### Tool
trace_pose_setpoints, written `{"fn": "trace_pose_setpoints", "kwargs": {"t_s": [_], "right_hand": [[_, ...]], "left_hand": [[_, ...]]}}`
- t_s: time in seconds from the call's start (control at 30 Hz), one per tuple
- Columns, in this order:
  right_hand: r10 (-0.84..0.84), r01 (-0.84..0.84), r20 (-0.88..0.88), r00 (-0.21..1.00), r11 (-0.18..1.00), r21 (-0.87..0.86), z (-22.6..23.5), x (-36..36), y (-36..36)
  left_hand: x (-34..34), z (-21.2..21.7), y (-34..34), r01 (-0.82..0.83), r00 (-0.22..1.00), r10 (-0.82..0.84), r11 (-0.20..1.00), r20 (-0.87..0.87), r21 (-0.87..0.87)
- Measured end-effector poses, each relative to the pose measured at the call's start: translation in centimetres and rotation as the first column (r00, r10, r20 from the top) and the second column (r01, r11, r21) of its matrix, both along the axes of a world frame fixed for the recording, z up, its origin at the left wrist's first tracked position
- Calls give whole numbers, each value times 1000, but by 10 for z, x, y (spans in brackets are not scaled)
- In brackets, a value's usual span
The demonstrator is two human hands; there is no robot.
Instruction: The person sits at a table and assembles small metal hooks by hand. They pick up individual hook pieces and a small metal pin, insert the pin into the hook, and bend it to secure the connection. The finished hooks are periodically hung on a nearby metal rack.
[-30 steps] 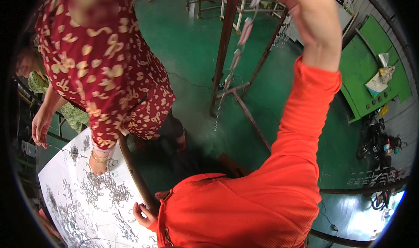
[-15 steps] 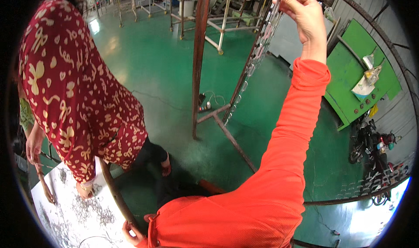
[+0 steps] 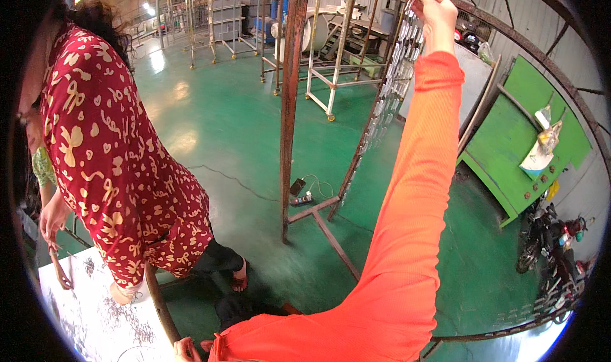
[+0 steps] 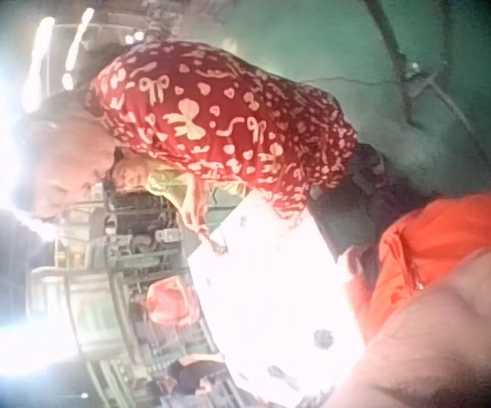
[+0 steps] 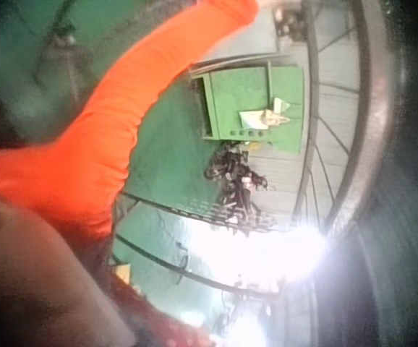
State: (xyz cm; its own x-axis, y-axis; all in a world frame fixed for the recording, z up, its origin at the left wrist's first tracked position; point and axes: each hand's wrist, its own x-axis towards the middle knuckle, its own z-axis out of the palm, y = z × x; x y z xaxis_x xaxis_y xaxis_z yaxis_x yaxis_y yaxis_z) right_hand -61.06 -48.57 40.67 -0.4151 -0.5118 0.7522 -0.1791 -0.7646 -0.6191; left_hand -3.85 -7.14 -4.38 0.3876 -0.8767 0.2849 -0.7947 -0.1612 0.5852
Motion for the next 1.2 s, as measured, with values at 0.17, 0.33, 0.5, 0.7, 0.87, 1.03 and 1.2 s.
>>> {"fn": "trace_pose_setpoints", "kwargs": {"t_s": [0.17,0.33,0.5,0.7,0.87,1.03,1.2], "right_hand": [[136,-134,17,991,986,-100,43,-40,-64],[79,-74,80,994,995,-67,78,-47,-97],[127,-121,63,990,988,-98,76,-21,-113],[154,-143,123,980,985,-97,82,-27,-130],[230,-224,92,969,972,-73,74,-46,-137],[183,-172,76,980,977,-126,57,-33,-127],[-149,145,-40,988,986,-80,56,-31,-119]], "left_hand": [[-3,8,-7,-8,1000,8,999,4,49],[-7,16,-19,7,1000,-7,997,-1,80],[-8,18,-18,-11,1000,11,994,0,111],[-7,24,-22,-22,1000,21,991,4,129],[-3,25,-25,-9,1000,8,991,4,134],[0,26,-26,-4,1000,3,991,7,137],[2,27,-26,2,1000,-3,989,10,146]]}}
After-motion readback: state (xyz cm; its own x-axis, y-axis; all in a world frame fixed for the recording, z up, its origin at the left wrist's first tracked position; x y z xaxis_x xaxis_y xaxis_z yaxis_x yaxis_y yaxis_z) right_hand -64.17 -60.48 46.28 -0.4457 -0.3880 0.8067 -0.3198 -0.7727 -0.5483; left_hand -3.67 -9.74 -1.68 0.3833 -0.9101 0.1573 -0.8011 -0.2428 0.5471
